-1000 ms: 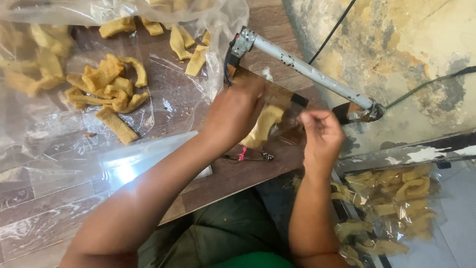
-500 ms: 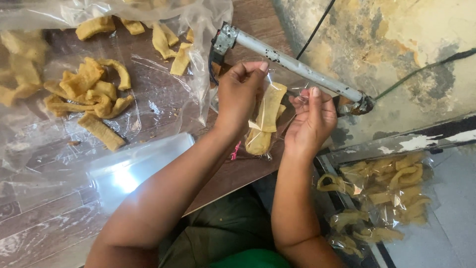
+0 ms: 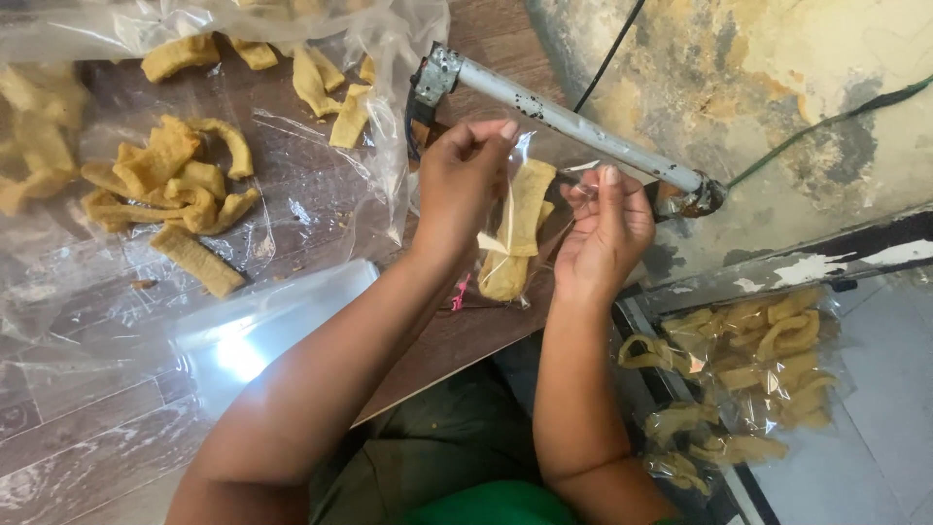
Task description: Manually picking up fried snack pieces and placing them into small plastic bags for packaging.
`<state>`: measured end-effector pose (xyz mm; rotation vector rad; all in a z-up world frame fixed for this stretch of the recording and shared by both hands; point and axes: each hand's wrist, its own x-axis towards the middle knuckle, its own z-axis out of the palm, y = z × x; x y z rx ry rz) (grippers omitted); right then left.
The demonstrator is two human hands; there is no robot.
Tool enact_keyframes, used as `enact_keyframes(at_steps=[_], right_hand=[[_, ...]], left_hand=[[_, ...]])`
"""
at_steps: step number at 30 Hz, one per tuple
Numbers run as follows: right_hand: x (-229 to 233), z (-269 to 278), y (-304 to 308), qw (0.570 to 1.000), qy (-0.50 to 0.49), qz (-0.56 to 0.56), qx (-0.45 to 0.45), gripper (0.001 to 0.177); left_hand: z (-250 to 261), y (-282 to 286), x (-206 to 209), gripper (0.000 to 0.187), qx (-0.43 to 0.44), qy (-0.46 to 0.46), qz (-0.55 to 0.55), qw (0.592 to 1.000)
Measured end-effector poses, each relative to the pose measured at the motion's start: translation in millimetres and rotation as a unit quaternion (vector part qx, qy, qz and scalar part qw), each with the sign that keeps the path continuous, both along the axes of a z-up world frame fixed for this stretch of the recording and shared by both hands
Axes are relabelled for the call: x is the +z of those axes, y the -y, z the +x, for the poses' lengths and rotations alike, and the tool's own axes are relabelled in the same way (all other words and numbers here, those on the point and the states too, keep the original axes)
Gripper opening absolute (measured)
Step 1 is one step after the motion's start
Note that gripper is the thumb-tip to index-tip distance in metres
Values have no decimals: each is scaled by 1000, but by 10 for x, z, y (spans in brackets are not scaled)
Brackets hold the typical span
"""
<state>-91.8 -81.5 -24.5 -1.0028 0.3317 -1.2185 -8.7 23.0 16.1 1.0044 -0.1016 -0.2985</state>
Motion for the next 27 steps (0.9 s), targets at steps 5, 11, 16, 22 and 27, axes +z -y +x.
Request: enact_keyframes(at_steps=[5,11,16,22,27], right_hand=[[-3,-80,-346,998,-29,-14,59,9],[187,-81,-1112,843,-115,-489,-191,37],[78,114,-1225,831,-140,-514,-158,37],[-527,19,-1258,947,-172,-271,-8,24],[-494,-245,-1762,901,-100,-356,227,77]], left_hand=[[-216,-603,54,31,8,-9,55,998],[-580,-1099,-254,9,90,184,59,977],[-536,-1464,-401,6,154,246,75,954],[-400,-1684,-609,4,241,64,-82,965],[-507,-1632,-526,13,170,-63,-158,971]])
